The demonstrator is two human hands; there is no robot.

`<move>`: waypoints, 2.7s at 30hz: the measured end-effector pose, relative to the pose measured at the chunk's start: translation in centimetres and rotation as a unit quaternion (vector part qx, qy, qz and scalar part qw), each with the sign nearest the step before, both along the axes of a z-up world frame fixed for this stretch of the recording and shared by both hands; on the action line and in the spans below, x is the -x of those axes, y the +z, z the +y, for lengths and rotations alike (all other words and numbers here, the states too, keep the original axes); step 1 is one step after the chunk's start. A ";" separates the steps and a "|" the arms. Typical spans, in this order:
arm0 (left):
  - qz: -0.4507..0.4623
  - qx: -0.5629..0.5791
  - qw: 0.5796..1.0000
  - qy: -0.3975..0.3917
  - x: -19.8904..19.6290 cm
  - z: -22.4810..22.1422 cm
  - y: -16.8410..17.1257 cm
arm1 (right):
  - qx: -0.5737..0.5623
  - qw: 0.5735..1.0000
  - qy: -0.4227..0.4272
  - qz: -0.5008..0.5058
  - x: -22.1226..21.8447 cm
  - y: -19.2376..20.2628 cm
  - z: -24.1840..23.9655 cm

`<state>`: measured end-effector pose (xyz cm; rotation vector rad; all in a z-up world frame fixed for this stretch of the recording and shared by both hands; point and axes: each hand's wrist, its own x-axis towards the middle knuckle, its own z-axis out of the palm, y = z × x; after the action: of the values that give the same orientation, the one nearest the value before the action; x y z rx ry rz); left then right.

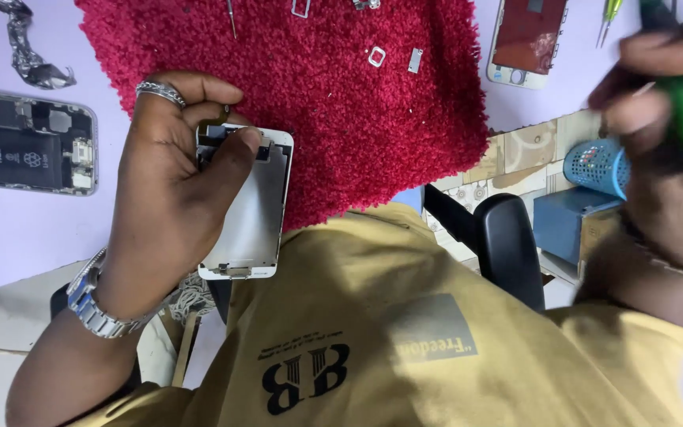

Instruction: Adjusting and repairing internal components of a mobile phone using a screwdriver and manual manipulation.

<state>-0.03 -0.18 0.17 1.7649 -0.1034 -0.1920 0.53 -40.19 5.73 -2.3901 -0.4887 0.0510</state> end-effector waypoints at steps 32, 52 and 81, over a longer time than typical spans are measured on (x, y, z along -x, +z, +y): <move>0.020 -0.012 1.000 0.011 0.0 -0.1 0.4 | -0.302 0.907 -0.066 -0.287 -5.8 -8.9 8.8; -0.071 -0.012 0.997 -0.018 -0.3 -0.1 0.6 | -0.328 0.908 -0.056 -0.256 -4.8 -8.5 9.1; -0.007 -0.052 0.998 -0.032 -0.7 -0.4 0.2 | -0.395 0.895 0.010 -0.208 -6.3 -8.3 15.5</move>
<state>0.66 -0.56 0.40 1.8680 -0.1623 -0.2360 6.88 -24.70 -2.62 -1.5780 -0.5868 -0.5613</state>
